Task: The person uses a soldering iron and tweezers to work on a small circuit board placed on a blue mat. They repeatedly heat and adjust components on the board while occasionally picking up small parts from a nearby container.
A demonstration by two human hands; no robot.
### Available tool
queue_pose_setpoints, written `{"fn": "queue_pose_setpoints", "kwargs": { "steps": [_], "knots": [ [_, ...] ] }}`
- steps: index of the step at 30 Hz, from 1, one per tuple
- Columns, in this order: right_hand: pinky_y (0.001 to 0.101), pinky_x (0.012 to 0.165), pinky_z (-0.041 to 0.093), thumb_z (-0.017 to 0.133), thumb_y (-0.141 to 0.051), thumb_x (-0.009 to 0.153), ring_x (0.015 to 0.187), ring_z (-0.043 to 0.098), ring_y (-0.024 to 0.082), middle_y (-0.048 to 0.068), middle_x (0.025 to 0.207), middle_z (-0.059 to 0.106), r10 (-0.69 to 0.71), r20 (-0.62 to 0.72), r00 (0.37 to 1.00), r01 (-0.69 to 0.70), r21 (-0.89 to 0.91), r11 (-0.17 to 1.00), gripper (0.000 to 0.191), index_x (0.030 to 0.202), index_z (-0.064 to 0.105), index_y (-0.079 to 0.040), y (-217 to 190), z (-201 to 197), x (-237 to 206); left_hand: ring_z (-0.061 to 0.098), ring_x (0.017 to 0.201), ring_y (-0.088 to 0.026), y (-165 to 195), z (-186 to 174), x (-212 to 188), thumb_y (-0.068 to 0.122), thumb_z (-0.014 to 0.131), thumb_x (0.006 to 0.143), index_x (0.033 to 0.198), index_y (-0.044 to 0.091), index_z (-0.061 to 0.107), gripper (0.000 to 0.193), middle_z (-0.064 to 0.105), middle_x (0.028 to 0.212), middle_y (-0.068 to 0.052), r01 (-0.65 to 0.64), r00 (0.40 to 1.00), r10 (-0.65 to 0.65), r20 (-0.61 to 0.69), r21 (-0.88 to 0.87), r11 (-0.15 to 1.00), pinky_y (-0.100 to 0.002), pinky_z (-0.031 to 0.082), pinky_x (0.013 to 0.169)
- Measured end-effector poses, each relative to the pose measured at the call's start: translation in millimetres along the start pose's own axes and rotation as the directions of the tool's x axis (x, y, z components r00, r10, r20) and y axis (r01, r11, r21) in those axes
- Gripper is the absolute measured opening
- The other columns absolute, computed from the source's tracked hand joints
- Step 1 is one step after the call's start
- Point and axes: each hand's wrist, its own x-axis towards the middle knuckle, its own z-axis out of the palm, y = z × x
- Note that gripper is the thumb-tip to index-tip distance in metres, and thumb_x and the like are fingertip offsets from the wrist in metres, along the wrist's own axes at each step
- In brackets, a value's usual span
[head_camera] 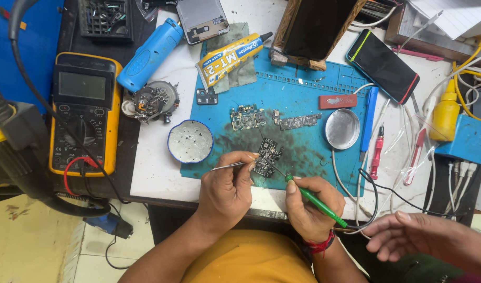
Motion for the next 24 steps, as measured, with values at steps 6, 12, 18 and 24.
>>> {"fn": "queue_pose_setpoints", "kwargs": {
  "steps": [6, 12, 18, 24],
  "knots": [
    [0.0242, 0.06, 0.048, 0.075, -0.003, 0.089, 0.063, 0.065, 0.012, 0.008, 0.08, 0.071, -0.006, -0.021, 1.0, 0.005, -0.033, 0.999, 0.009, 0.095, 0.069, -0.001, 2.1, 0.4, -1.7, 0.074, 0.069, -0.016, -0.4, 0.2, -0.9, -0.004, 0.061, 0.101, 0.113, 0.001, 0.054, 0.014, 0.074, 0.111, -0.01, 0.004, 1.0, -0.004, 0.002, -0.009, 1.0, -0.028, 0.058, 0.061],
    [0.0238, 0.059, 0.048, 0.074, -0.004, 0.09, 0.063, 0.065, 0.011, 0.008, 0.08, 0.072, -0.007, -0.028, 1.0, 0.008, 0.005, 1.0, 0.009, 0.095, 0.068, -0.001, 3.0, 1.2, -2.2, 0.073, 0.069, -0.015, -0.5, 0.1, -1.0, -0.004, 0.06, 0.102, 0.113, 0.001, 0.054, 0.014, 0.073, 0.112, -0.01, -0.007, 1.0, 0.007, -0.002, -0.013, 1.0, -0.028, 0.057, 0.061],
    [0.0231, 0.06, 0.049, 0.074, -0.005, 0.09, 0.063, 0.066, 0.01, 0.007, 0.077, 0.07, -0.019, 0.01, 1.0, 0.019, 0.003, 1.0, 0.008, 0.093, 0.068, -0.002, 1.2, -1.1, -3.3, 0.074, 0.07, -0.015, -1.5, 0.2, -1.2, -0.004, 0.06, 0.102, 0.113, 0.002, 0.054, 0.014, 0.073, 0.112, -0.01, -0.011, 1.0, 0.011, -0.002, -0.016, 1.0, -0.027, 0.058, 0.062],
    [0.0228, 0.057, 0.046, 0.075, -0.005, 0.09, 0.059, 0.062, 0.01, 0.006, 0.074, 0.07, 0.037, -0.023, 0.999, -0.037, 0.006, 0.999, 0.009, 0.094, 0.069, -0.001, 1.1, 0.7, -1.9, 0.074, 0.07, -0.016, -1.2, 0.8, -1.1, -0.004, 0.06, 0.102, 0.113, 0.002, 0.053, 0.015, 0.074, 0.112, -0.01, -0.006, 1.0, 0.006, -0.003, -0.018, 1.0, -0.028, 0.058, 0.062]
  ]
}}
